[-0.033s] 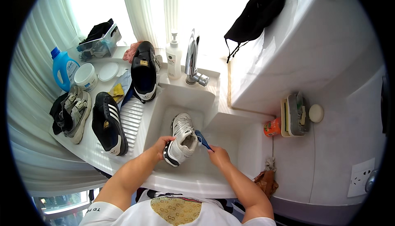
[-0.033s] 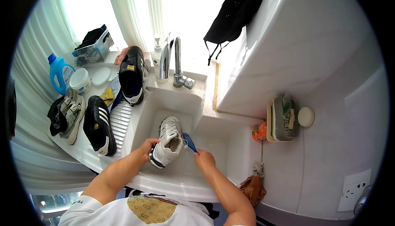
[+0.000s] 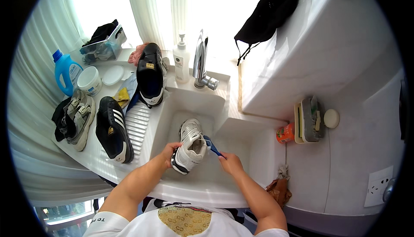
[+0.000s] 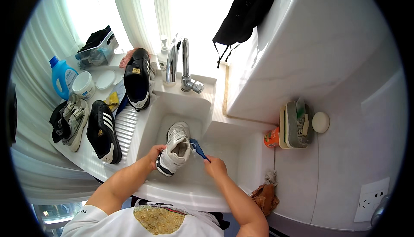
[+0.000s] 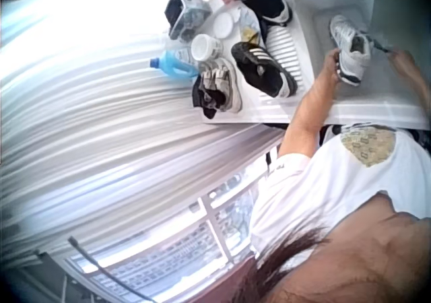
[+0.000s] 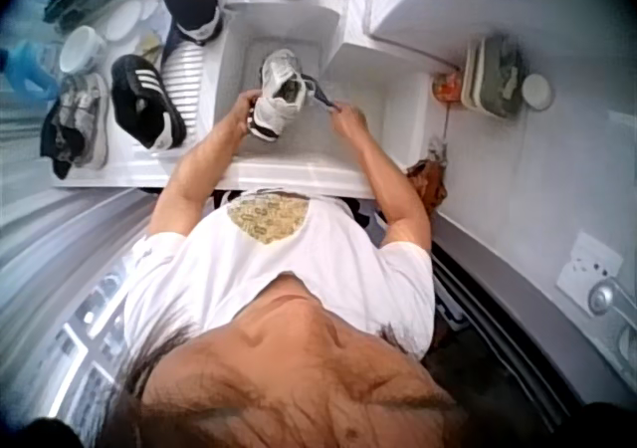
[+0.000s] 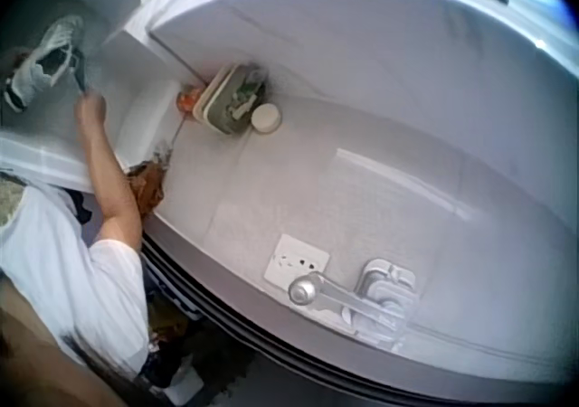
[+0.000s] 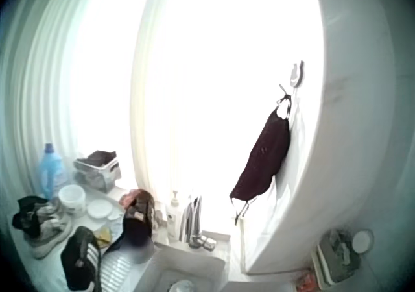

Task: The person scrubs a white sneaker with a blue brush in a sink, rinses it under running water, and shakes off excess water. They then place the shoe on the floor near a window and pick up a black sneaker to begin scrubbing it as well.

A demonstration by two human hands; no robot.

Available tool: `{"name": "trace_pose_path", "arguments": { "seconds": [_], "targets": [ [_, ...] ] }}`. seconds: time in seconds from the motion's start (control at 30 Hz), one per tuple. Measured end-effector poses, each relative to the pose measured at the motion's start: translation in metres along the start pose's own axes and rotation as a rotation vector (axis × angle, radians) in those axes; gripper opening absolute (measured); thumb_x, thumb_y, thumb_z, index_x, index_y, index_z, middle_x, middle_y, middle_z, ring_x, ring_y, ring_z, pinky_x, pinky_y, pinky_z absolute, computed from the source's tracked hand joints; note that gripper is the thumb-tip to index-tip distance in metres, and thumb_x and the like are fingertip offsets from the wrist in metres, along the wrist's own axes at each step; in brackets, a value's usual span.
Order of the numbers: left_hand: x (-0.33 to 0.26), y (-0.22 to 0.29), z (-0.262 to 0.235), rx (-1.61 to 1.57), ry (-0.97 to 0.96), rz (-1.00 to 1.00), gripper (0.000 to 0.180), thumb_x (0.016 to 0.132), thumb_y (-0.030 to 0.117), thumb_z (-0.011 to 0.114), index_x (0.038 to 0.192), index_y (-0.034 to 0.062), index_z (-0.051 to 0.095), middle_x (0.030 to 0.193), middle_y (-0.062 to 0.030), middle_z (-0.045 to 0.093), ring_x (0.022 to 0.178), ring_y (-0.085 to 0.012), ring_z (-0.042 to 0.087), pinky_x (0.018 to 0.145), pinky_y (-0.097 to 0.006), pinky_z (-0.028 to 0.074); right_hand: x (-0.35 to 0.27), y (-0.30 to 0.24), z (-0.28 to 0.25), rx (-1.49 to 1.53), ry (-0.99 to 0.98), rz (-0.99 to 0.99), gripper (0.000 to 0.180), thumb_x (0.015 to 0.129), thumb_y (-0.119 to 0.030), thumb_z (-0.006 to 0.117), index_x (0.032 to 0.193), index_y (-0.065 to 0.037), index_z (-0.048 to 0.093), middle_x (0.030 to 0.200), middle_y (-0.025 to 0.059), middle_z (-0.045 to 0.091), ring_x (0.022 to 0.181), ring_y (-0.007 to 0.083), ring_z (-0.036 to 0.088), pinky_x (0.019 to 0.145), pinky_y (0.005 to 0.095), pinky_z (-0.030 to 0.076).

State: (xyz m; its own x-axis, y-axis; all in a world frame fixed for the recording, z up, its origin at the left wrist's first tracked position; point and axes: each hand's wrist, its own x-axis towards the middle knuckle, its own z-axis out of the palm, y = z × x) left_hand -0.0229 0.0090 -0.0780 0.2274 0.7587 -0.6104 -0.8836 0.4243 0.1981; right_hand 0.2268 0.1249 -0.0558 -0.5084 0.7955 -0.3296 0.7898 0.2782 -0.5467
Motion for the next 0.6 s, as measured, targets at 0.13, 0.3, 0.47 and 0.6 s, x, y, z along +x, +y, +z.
{"name": "trace_pose_path", "arguments": {
  "seconds": [0.13,0.3,0.47,0.6],
  "targets": [
    [-0.009,0.004,0.025,-0.033,-0.301,0.029,0.058,0.076,0.032,0.043,0.122,-0.0019,0.049,0.118,-0.0229,0.055,0.102,-0.0415,0.057,0.088,-0.053,0.046,-0.015,-0.015,-0.029,0.389,0.038,0.004,0.036,0.088,-0.022,0.056,0.122,-0.010,0.058,0.069,0.0003,0.058,0.061,0.0108,0.052,0.057,0.0272,0.041],
    [0.019,-0.002,-0.020,0.035,0.098,0.093,0.043,0.066,0.021,0.057,0.103,0.0004,0.062,0.096,-0.0159,0.065,0.087,-0.0303,0.063,0.085,-0.044,0.050,-0.026,-0.040,-0.030,0.599,0.068,-0.032,0.038,0.088,-0.020,0.059,0.122,-0.006,0.057,0.068,-0.0069,0.050,0.060,0.0020,0.041,0.054,0.0207,0.035],
    [0.022,0.004,-0.018,0.082,0.164,0.067,0.039,0.066,0.021,0.056,0.098,-0.0006,0.064,0.091,-0.0159,0.066,0.082,-0.0299,0.064,0.083,-0.042,0.051,-0.021,-0.026,-0.017,0.582,0.092,-0.037,0.039,0.087,-0.021,0.060,0.121,-0.002,0.056,0.068,-0.0060,0.051,0.060,0.0036,0.042,0.054,0.0213,0.036],
    [0.031,0.004,-0.026,0.157,0.233,-0.019,0.038,0.065,0.020,0.056,0.095,-0.0008,0.065,0.089,-0.0162,0.067,0.079,-0.0294,0.065,0.081,-0.041,0.052,-0.015,-0.014,-0.005,0.547,0.090,-0.089,0.039,0.087,-0.021,0.060,0.120,0.000,0.057,0.068,-0.0045,0.053,0.060,0.0048,0.044,0.055,0.0226,0.037]
  ]
}}
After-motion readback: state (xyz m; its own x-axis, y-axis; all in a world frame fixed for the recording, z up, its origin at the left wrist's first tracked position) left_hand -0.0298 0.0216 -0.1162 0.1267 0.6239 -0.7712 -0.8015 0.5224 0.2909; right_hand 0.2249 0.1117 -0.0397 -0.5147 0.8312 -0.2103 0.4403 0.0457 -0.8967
